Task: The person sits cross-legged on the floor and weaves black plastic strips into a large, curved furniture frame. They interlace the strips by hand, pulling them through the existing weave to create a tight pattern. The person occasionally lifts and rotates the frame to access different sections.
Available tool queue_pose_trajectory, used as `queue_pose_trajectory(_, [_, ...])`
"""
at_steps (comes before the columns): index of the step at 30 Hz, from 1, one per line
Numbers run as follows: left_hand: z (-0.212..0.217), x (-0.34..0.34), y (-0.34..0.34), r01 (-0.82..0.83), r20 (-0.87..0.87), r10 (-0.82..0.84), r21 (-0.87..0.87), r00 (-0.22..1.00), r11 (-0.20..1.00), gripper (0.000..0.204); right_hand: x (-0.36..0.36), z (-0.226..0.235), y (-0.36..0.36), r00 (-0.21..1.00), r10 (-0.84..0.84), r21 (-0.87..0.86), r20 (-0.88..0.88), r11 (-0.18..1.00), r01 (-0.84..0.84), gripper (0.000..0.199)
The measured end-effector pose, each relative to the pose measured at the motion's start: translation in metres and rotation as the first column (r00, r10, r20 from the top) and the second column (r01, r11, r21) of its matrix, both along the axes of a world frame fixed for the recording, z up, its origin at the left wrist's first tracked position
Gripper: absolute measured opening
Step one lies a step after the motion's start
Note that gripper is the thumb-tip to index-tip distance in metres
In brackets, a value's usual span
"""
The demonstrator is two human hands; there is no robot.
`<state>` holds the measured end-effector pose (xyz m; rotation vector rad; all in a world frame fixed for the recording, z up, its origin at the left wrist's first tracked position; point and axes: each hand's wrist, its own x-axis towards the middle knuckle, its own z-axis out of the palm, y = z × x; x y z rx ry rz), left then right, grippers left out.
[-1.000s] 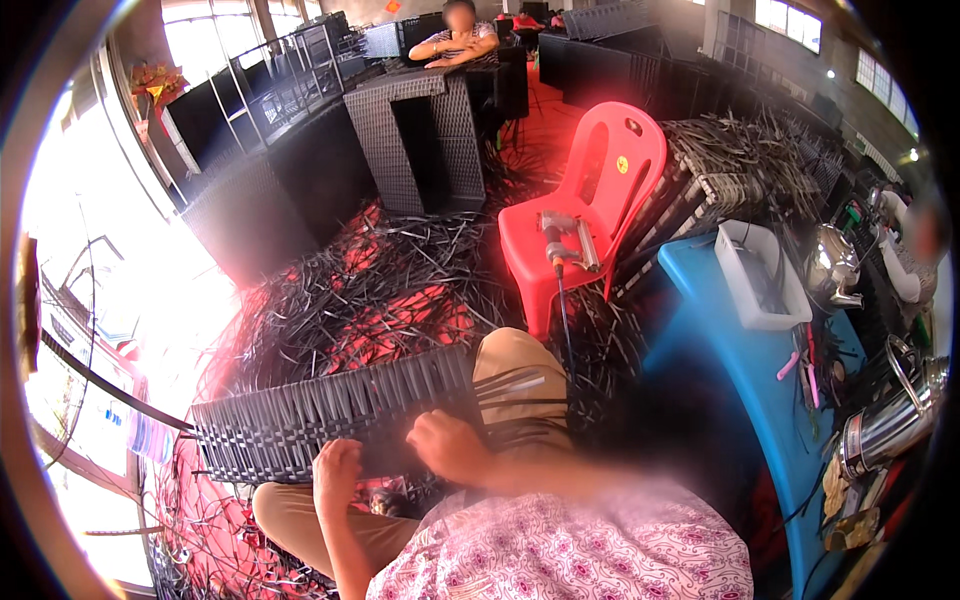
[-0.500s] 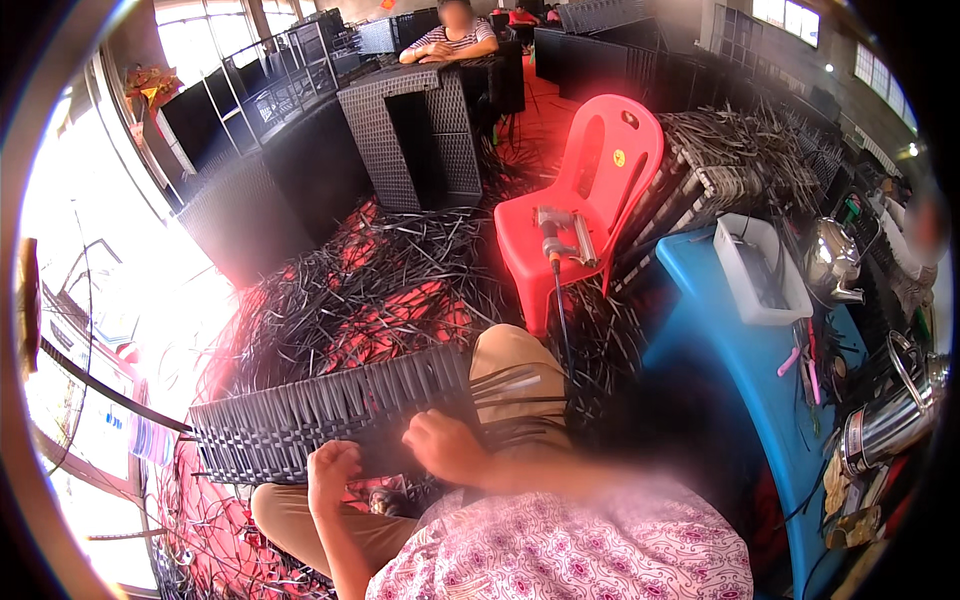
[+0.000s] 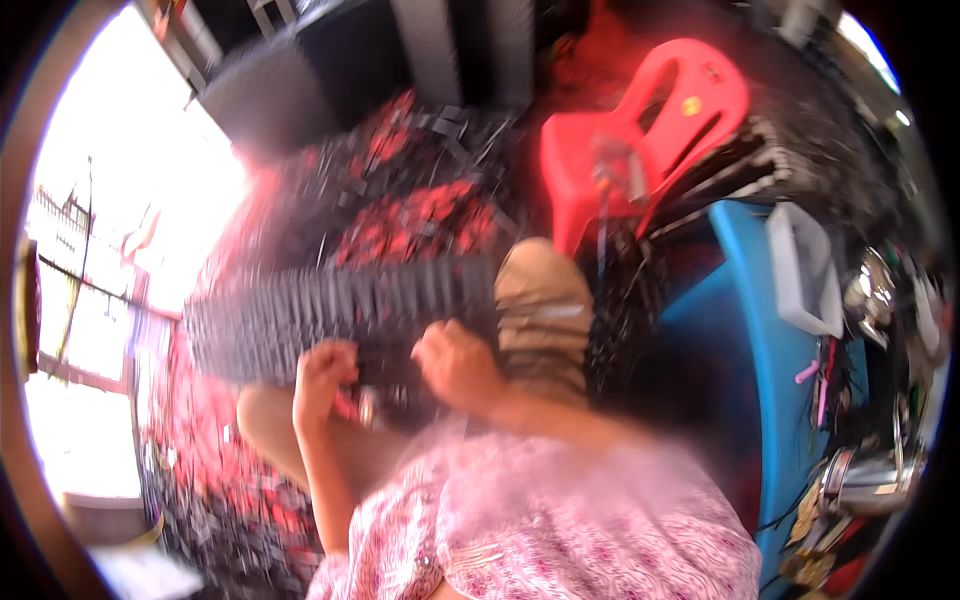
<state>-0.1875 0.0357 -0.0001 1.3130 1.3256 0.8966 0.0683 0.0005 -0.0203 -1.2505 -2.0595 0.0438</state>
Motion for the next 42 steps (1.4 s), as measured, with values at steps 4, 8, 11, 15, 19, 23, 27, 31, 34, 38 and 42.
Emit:
queue_pose_trajectory(4, [0.012, 0.002, -0.005, 0.084, 0.118, -0.076, -0.069, 0.990, 0.994, 0.026, -0.003, 0.008, -0.002, 0.998, -0.017, 0.052, -0.065, 0.998, 0.021, 0.008])
queue_pose_trajectory(8, [-0.005, -0.005, -0.019, 0.028, 0.266, -0.010, -0.062, 0.964, 0.998, 0.031, -0.009, -0.003, -0.002, 0.990, 0.008, 0.068, -0.144, 0.998, 0.002, 0.010])
queue_pose_trajectory(11, [0.000, -0.004, -0.022, -0.032, 0.222, 0.056, -0.114, 0.974, 0.993, 0.030, -0.011, -0.006, 0.001, 0.989, 0.014, 0.068, -0.145, 0.998, -0.004, 0.011])
queue_pose_trajectory(15, [-0.004, -0.001, -0.018, -0.061, 0.180, 0.078, -0.101, 0.981, 0.993, 0.030, -0.010, -0.004, 0.002, 0.989, 0.018, 0.071, -0.145, 0.997, -0.008, 0.012])
queue_pose_trajectory(19, [-0.003, 0.005, -0.016, -0.093, 0.016, 0.094, -0.064, 0.995, 0.994, 0.020, -0.010, -0.005, 0.002, 0.991, 0.016, 0.077, -0.130, 0.997, -0.006, 0.010])
queue_pose_trajectory(23, [-0.002, 0.005, -0.014, -0.105, 0.077, 0.109, -0.048, 0.991, 0.993, 0.018, -0.011, -0.005, 0.003, 0.989, 0.021, 0.088, -0.144, 0.996, -0.008, 0.009])
queue_pose_trajectory(27, [0.004, 0.002, -0.013, -0.092, 0.100, 0.096, -0.049, 0.990, 0.995, 0.016, -0.010, -0.003, 0.000, 0.991, 0.019, 0.050, -0.134, 0.999, -0.012, 0.013])
queue_pose_trajectory(31, [0.004, -0.001, -0.011, -0.105, 0.074, 0.108, -0.036, 0.991, 0.994, 0.016, -0.009, -0.001, -0.001, 0.965, 0.065, 0.050, -0.253, 0.997, -0.054, 0.010])
queue_pose_trajectory(34, [-0.003, -0.009, -0.008, -0.132, 0.104, 0.134, -0.027, 0.986, 0.991, 0.017, -0.013, 0.010, -0.001, 0.940, 0.067, -0.004, -0.335, 0.997, -0.073, 0.008])
queue_pose_trajectory(38, [-0.003, -0.011, -0.010, -0.112, 0.128, 0.114, -0.025, 0.985, 0.993, 0.017, -0.022, 0.024, 0.007, 0.876, 0.026, -0.127, -0.482, 0.987, -0.099, 0.007])
queue_pose_trajectory(42, [0.011, -0.008, -0.014, -0.092, 0.053, 0.089, 0.070, 0.995, 0.993, 0.017, -0.029, 0.037, 0.021, 0.803, 0.014, -0.293, -0.596, 0.927, -0.234, 0.018])
